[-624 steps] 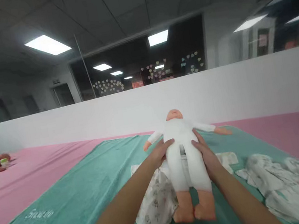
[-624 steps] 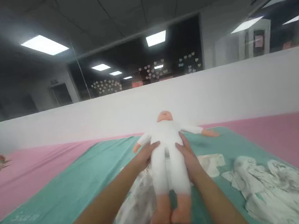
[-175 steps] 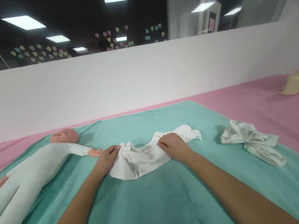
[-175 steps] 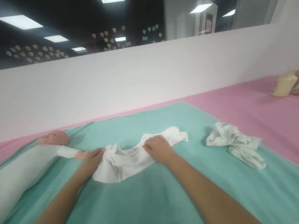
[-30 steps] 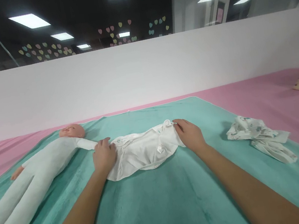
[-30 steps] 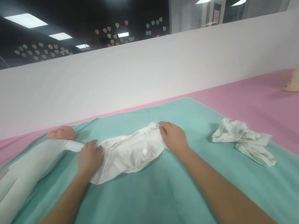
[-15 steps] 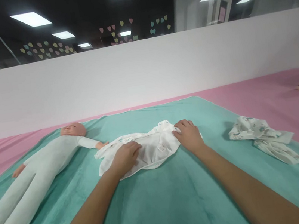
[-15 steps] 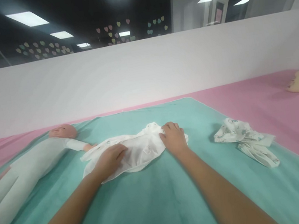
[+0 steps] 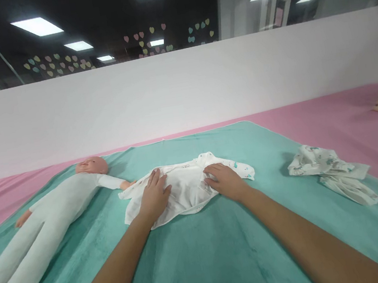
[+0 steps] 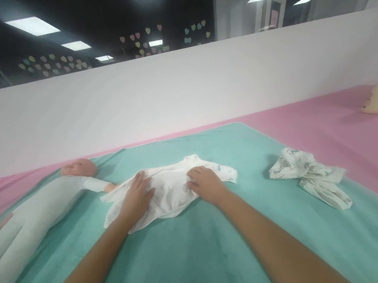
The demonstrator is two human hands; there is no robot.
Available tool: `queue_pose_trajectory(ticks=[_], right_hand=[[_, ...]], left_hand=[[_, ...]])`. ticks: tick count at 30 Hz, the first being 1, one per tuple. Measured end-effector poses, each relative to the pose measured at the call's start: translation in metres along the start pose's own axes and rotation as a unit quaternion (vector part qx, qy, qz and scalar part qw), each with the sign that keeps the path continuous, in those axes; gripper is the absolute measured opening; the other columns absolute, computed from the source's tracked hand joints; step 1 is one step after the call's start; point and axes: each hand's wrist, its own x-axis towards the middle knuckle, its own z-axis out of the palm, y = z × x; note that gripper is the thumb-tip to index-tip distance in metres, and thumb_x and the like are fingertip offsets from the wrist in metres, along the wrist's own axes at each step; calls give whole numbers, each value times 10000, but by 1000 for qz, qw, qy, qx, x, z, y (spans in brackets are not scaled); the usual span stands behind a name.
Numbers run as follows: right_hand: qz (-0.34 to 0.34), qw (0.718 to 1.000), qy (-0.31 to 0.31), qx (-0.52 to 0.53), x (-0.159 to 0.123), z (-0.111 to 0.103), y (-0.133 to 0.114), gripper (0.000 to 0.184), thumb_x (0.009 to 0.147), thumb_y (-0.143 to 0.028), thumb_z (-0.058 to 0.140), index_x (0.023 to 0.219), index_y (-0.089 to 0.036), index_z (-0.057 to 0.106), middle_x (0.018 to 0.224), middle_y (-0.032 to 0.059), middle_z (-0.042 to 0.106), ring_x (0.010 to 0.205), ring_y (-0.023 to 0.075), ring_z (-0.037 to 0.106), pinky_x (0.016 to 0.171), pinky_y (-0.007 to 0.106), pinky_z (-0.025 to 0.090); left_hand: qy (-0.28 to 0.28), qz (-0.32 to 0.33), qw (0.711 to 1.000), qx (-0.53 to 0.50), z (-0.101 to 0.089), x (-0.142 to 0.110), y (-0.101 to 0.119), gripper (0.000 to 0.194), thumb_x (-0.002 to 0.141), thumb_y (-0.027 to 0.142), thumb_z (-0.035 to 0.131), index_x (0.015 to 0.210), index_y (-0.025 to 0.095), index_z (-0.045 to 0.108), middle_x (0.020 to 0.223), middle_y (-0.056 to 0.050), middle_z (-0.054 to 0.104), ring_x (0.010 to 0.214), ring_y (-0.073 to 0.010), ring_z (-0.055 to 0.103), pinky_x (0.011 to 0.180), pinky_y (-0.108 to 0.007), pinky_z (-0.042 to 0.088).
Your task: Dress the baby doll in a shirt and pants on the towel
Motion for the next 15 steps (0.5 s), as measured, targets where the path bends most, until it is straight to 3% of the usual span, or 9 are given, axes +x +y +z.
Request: queue_pose_trajectory(ticks=[4, 8, 12, 15], right_hand=[[-26, 999, -20, -3, 0, 6, -3, 371, 891, -363, 471, 1218, -201, 538, 1315, 76, 514, 1219, 211, 429, 1041, 384, 300], [-34, 998, -49, -5, -2, 10, -7, 397, 918, -399, 404, 1256, -218, 509, 1374, 60, 465, 1289, 203, 363, 1082, 405, 226], [-11, 997, -76, -18, -2, 14, -6, 412, 936, -439, 342, 1275, -251, 483, 1379, 35, 462, 1309, 202, 331, 1085, 438, 170], [8, 995, -82, -55, 2, 16, -7, 406, 942, -439, 322, 1257, -247, 492, 1317, 48, 521, 1245, 197, 403, 1054, 414, 209]], left_hand=[[-59, -31, 997, 27, 3, 0, -1, 489, 907, 419, 332, 1331, 196, 426, 1517, -116, 191, 1402, -299, 78, 1044, -517, 276], [-109, -45, 993, 26, 9, 2, -6, 517, 897, 513, 298, 1346, 285, 413, 1543, -54, 95, 1398, -314, 94, 1031, -564, 251], [-77, -37, 996, 24, 10, 0, -6, 515, 895, 511, 302, 1351, 293, 401, 1546, -36, 78, 1388, -311, 140, 1037, -533, 259], [-59, -22, 998, 28, 9, -2, -3, 510, 900, 493, 307, 1356, 280, 389, 1543, -44, 98, 1394, -294, 122, 1037, -517, 263]])
